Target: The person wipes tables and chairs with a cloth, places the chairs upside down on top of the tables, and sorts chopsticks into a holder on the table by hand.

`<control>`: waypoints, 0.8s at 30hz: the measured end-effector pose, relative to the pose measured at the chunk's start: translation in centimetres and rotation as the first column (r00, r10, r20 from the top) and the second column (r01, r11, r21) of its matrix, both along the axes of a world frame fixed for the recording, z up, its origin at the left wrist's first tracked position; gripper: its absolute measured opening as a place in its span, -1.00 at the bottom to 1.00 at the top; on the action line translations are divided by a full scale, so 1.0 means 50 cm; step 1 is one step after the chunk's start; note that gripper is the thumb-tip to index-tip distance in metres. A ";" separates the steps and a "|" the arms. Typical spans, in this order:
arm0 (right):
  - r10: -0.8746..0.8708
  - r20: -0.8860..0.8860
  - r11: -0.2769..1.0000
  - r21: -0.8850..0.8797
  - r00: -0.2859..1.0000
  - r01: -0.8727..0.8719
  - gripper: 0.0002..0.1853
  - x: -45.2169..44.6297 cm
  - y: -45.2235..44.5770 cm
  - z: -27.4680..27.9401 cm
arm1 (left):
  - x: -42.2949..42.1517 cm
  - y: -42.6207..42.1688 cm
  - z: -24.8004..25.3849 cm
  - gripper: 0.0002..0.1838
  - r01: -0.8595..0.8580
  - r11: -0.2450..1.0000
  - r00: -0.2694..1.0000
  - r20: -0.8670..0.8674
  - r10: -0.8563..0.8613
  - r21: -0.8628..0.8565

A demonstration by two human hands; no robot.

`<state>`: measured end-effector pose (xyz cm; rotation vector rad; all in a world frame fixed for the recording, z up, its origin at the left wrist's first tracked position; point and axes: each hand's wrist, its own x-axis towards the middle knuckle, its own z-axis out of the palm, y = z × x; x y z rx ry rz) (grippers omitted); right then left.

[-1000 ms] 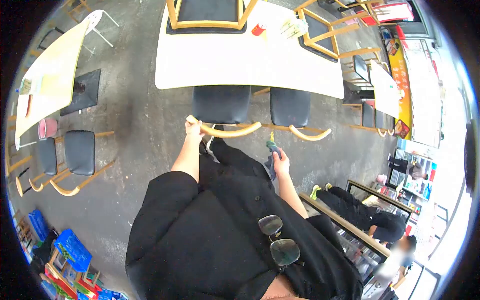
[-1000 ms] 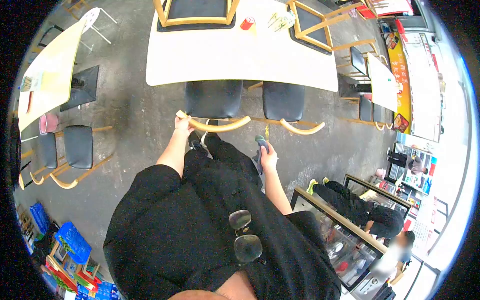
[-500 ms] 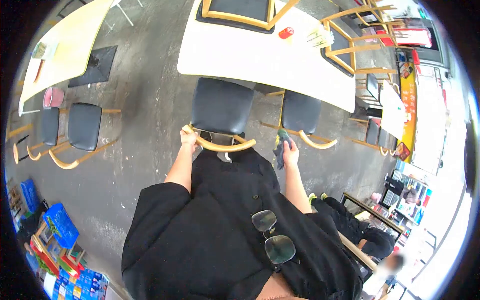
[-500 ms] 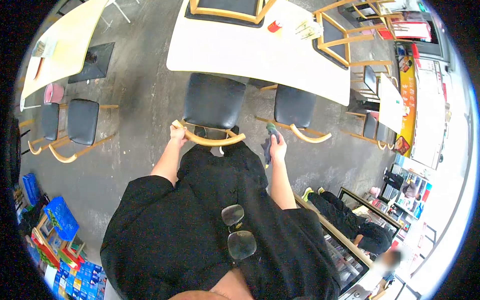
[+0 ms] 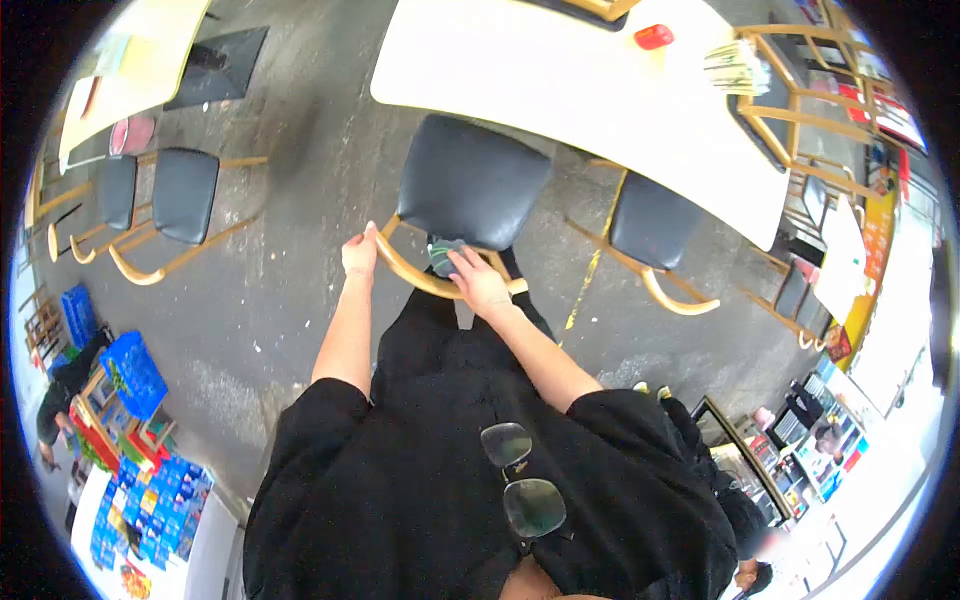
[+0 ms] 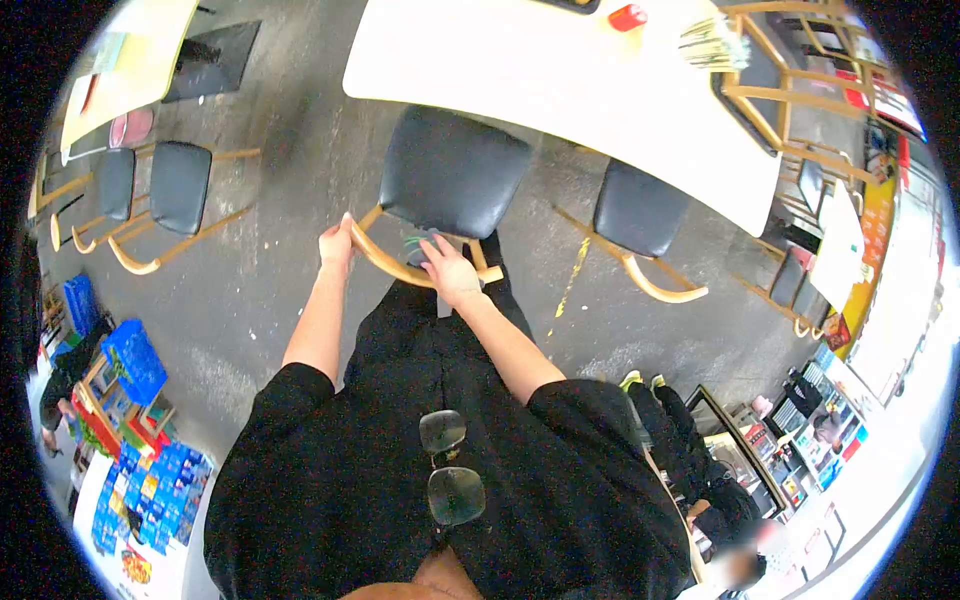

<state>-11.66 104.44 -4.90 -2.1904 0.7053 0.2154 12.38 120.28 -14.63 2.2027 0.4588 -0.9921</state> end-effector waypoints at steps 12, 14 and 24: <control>0.125 0.138 0.990 -0.081 0.982 -0.115 -0.39 0.153 0.115 -0.041 | 0.070 -0.019 0.105 -0.30 0.199 0.978 0.943 -0.285 -0.174 0.059; 0.134 0.177 0.986 -0.121 0.975 -0.114 -0.39 0.205 0.130 -0.044 | 0.086 -0.019 0.101 -0.30 0.197 0.978 0.932 -0.323 -0.167 0.062; 0.495 0.313 0.868 -0.205 0.811 -0.451 -0.61 0.037 0.056 -0.022 | 0.104 -0.022 0.087 -0.27 0.287 0.956 0.855 -0.467 -0.226 0.062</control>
